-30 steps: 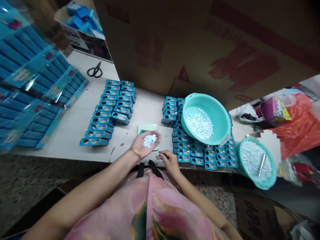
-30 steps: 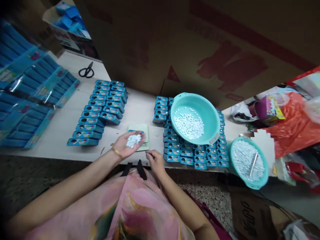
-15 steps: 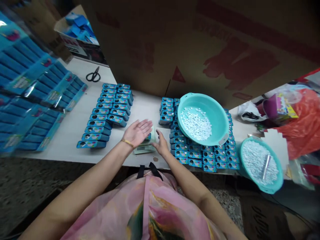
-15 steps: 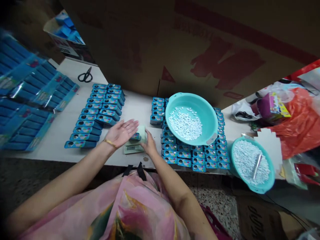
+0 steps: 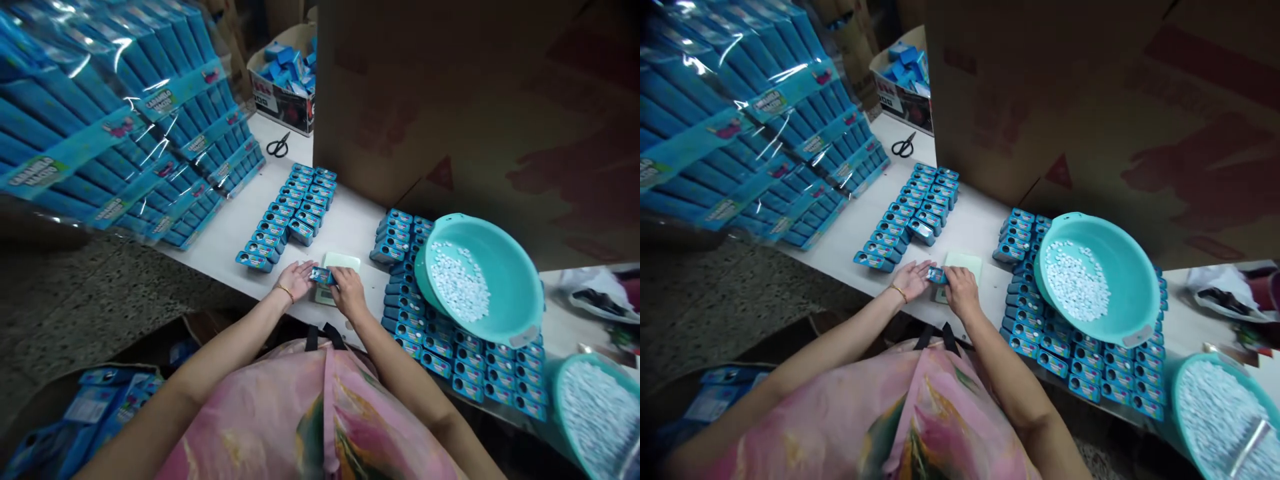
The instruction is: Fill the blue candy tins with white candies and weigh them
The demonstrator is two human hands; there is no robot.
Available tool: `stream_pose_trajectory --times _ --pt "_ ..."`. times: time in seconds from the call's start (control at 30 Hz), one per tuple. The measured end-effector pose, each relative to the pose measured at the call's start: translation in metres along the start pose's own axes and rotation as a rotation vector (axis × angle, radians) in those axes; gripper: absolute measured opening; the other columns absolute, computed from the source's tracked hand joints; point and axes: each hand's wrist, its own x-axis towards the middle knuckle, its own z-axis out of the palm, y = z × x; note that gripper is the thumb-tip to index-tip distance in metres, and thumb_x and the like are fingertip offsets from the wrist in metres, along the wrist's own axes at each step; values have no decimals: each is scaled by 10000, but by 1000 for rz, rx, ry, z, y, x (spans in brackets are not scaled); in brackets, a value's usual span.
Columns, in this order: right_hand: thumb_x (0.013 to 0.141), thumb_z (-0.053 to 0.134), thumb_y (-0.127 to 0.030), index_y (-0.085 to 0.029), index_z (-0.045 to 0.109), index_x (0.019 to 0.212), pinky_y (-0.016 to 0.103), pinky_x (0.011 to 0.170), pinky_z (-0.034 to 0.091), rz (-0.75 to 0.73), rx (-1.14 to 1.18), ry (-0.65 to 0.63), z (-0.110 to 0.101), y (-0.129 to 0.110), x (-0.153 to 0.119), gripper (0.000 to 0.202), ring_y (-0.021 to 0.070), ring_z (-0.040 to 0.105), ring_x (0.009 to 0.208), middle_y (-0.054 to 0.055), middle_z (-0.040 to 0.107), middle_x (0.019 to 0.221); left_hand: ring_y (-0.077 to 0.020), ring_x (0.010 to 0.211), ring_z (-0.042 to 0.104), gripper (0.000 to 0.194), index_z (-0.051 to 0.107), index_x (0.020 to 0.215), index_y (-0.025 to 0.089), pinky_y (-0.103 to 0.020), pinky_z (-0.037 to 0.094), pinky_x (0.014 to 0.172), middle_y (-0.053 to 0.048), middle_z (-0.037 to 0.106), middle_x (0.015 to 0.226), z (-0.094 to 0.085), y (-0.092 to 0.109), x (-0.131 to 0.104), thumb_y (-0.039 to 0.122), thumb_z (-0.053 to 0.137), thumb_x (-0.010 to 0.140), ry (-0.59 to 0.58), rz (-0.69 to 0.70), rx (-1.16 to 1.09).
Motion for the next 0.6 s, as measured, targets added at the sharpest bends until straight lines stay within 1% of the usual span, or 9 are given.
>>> stream_pose_trajectory --times 0.1,0.27,0.37,0.5,0.6 --pt "751 475 -148 -195 438 1179 370 811 342 14 -89 -22 -6 -7 -1 432 236 412 951 78 530 1049 -212 784 593 284 587 903 63 -343 476 680 -158 627 871 7 -5 3 247 401 793 -8 -41 -7" --pt "780 446 -164 -215 403 1216 381 855 313 -61 -159 -26 -15 -15 -4 441 237 390 991 70 504 1115 -199 684 595 244 597 846 70 -327 481 602 -134 630 762 8 -10 7 234 428 782 5 -105 -15" --pt "767 445 -143 -205 420 1196 376 848 328 -24 -150 -9 -15 -8 -5 435 229 403 980 72 519 1086 -200 665 593 236 599 844 68 -332 485 599 -130 623 721 9 -13 8 217 428 779 27 -98 -33" --pt "743 457 -136 -178 454 1139 346 849 360 46 -36 45 -11 10 -10 398 207 427 967 68 535 1045 -198 655 593 230 602 839 54 -317 489 604 -133 618 691 8 -15 9 200 440 768 23 -80 -34" --pt "738 444 -127 -178 460 1128 350 875 353 47 1 62 -12 12 -12 393 206 429 978 64 535 1043 -191 640 594 231 601 858 61 -308 488 586 -127 625 702 6 -14 11 203 443 766 23 -94 -14"
